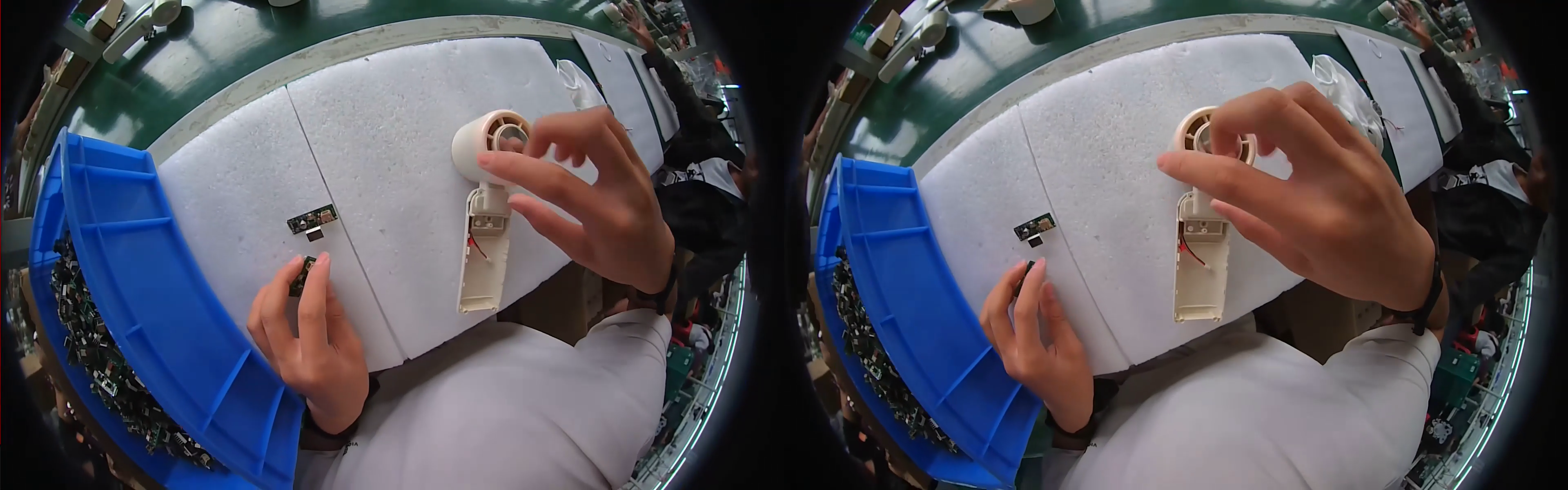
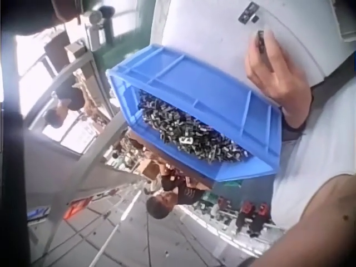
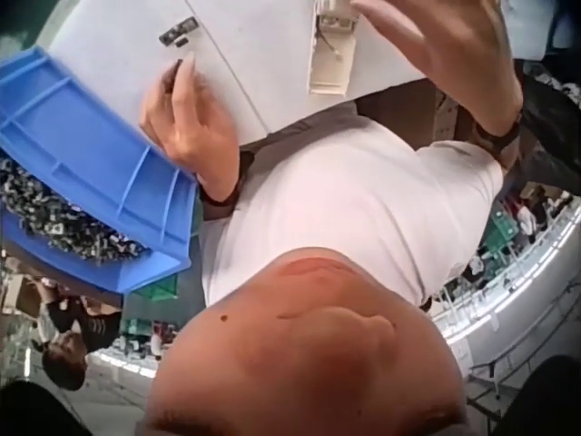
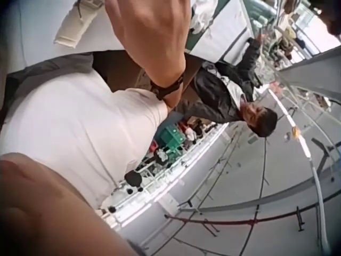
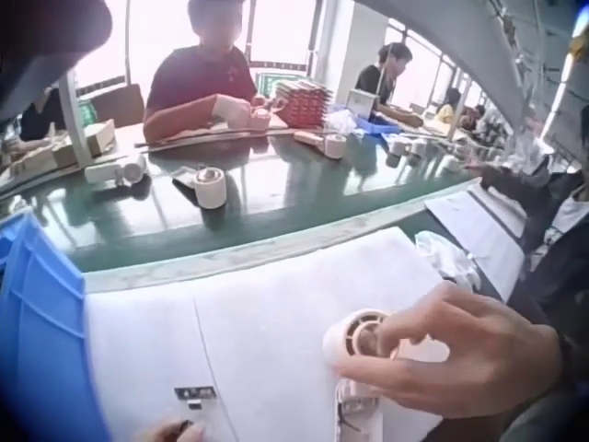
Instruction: The person picks up a circuit board and a fan housing, connects a wire to the board, and fits the board into the housing. They then set the fan aside and repeat the process with another set of components.
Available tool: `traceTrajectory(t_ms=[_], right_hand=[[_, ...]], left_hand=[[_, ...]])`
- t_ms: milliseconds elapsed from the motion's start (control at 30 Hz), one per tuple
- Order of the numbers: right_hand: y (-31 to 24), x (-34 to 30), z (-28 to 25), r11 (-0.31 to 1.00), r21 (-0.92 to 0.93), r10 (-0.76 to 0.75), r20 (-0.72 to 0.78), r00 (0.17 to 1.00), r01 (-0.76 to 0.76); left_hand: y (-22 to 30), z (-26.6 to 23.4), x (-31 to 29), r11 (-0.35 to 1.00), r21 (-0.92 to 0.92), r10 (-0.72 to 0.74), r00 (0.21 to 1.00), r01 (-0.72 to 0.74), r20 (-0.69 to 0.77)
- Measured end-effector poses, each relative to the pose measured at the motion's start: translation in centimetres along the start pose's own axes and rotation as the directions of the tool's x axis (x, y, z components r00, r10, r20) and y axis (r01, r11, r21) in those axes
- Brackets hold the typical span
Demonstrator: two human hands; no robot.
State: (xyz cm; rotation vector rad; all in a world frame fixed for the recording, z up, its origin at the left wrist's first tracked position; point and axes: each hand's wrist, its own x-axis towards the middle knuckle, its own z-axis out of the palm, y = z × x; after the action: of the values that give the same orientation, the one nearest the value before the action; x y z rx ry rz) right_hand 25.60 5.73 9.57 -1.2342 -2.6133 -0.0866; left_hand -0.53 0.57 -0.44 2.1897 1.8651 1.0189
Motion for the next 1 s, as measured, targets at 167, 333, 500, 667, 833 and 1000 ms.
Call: traceTrajectory(t_ms=[167,333,500,667,833,1000], right_hand=[[-1.6,-1.2,0.8,0.972,0.200,0.096,0.144,0.985,-0.124],[-1.7,-1.6,3.1,0.981,0.190,0.016,0.100,0.995,-0.034],[-1.4,-2.0,3.6,0.985,0.168,-0.049,0.078,0.996,0.035],[-2.2,-3.0,5.0,0.929,0.367,0.075,-0.060,0.995,-0.047],[-3.3,-3.5,4.9,0.816,0.574,0.087,-0.004,0.996,-0.069],[-4.6,-3.5,5.7,0.837,0.538,0.130,-0.011,0.991,-0.103]], left_hand=[[-0.1,0.0,-0.3,0.999,-0.028,0.023,0.999,-0.024,-0.043],[-0.5,-0.1,-1.0,0.982,-0.133,0.134,0.991,-0.133,-0.001],[-0.3,-0.1,-0.7,0.977,-0.115,0.184,0.983,-0.181,0.020],[-0.2,-0.5,-0.8,0.979,-0.120,0.169,0.985,-0.165,0.028],[0.6,-0.3,-1.3,0.897,-0.438,0.064,0.998,-0.063,-0.014],[2.7,0.7,-1.2,0.660,-0.747,0.024,0.992,0.076,0.122]])
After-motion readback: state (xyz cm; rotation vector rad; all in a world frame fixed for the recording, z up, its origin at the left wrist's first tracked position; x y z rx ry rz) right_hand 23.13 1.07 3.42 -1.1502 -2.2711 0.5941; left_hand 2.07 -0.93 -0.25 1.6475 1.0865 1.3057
